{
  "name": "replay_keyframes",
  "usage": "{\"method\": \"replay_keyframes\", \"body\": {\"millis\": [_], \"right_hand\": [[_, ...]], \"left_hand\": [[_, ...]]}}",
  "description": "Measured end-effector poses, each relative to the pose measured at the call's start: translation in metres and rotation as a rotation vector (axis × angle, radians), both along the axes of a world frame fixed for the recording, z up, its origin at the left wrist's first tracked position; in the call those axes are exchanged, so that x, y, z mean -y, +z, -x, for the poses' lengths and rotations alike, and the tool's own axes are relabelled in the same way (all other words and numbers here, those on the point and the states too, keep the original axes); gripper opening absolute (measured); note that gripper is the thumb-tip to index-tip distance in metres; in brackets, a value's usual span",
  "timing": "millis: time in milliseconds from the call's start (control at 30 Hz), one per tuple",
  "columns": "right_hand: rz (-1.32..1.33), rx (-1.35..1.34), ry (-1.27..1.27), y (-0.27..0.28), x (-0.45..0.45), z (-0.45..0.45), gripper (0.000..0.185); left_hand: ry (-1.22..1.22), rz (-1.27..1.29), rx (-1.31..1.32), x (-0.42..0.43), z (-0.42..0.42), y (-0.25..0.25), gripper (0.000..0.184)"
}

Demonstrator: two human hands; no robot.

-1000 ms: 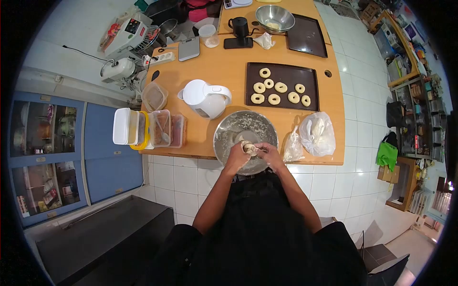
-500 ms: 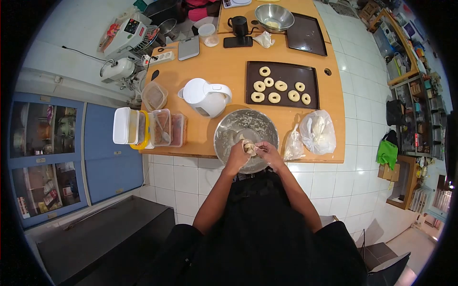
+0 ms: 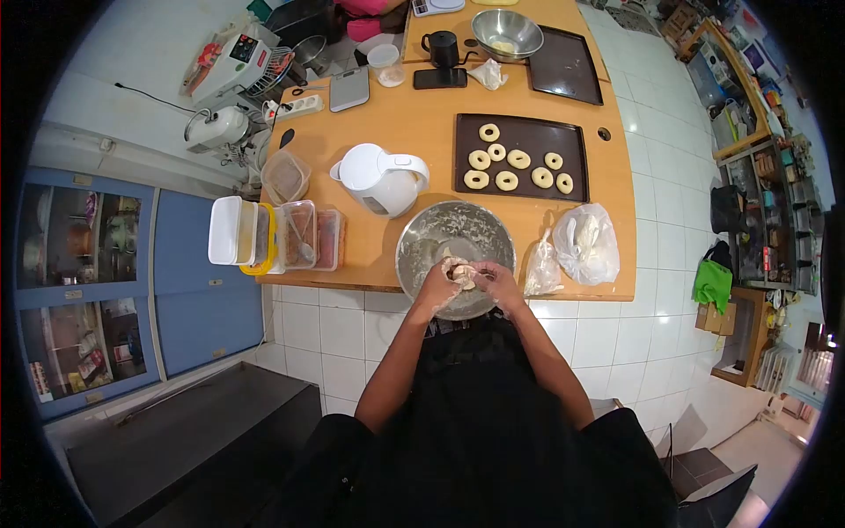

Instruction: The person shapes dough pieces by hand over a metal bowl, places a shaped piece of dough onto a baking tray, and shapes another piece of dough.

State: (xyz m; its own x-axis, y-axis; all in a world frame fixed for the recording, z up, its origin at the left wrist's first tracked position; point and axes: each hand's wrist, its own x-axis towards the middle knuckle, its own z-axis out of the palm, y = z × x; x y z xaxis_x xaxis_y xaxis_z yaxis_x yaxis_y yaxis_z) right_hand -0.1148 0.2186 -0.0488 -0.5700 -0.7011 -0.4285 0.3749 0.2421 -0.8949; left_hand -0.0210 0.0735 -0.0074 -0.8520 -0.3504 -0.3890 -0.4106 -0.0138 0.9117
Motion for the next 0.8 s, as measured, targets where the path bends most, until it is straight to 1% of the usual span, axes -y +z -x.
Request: {"method": "replay_keyframes", "body": {"millis": [67,200,267,400,500,600,700,800], "right_hand": [[-0.008,-0.045,0.028,0.000,0.000,-0.001,0.028],[-0.008,0.058,0.016,0.010,0.001,-0.004,0.027],[-0.014,0.077,0.010,0.016,0.003,-0.005,0.027],[-0.008,0.077,-0.005,0.012,0.000,-0.004,0.026],[0.006,0.113,-0.017,0.010,0.000,-0.007,0.023],[0.022,0.124,-0.040,0.013,0.001,-0.008,0.021],[0.035,0.121,-0.032,0.012,0.002,-0.007,0.019],[0.057,0.147,-0.047,0.007,0.001,-0.008,0.018]], "left_hand": [[0.010,0.010,0.013,-0.002,-0.001,-0.002,0.030],[-0.009,-0.010,-0.052,0.000,-0.008,-0.023,0.031],[-0.004,-0.124,-0.081,0.003,-0.011,-0.036,0.035],[0.041,-0.327,-0.057,0.004,-0.012,-0.029,0.039],[-0.028,-0.127,-0.030,0.006,-0.012,-0.017,0.037],[-0.017,-0.109,-0.021,0.006,-0.011,-0.014,0.038],[-0.053,0.047,0.038,0.004,-0.009,-0.013,0.037],[-0.031,0.138,0.080,0.001,-0.006,-0.009,0.043]]}}
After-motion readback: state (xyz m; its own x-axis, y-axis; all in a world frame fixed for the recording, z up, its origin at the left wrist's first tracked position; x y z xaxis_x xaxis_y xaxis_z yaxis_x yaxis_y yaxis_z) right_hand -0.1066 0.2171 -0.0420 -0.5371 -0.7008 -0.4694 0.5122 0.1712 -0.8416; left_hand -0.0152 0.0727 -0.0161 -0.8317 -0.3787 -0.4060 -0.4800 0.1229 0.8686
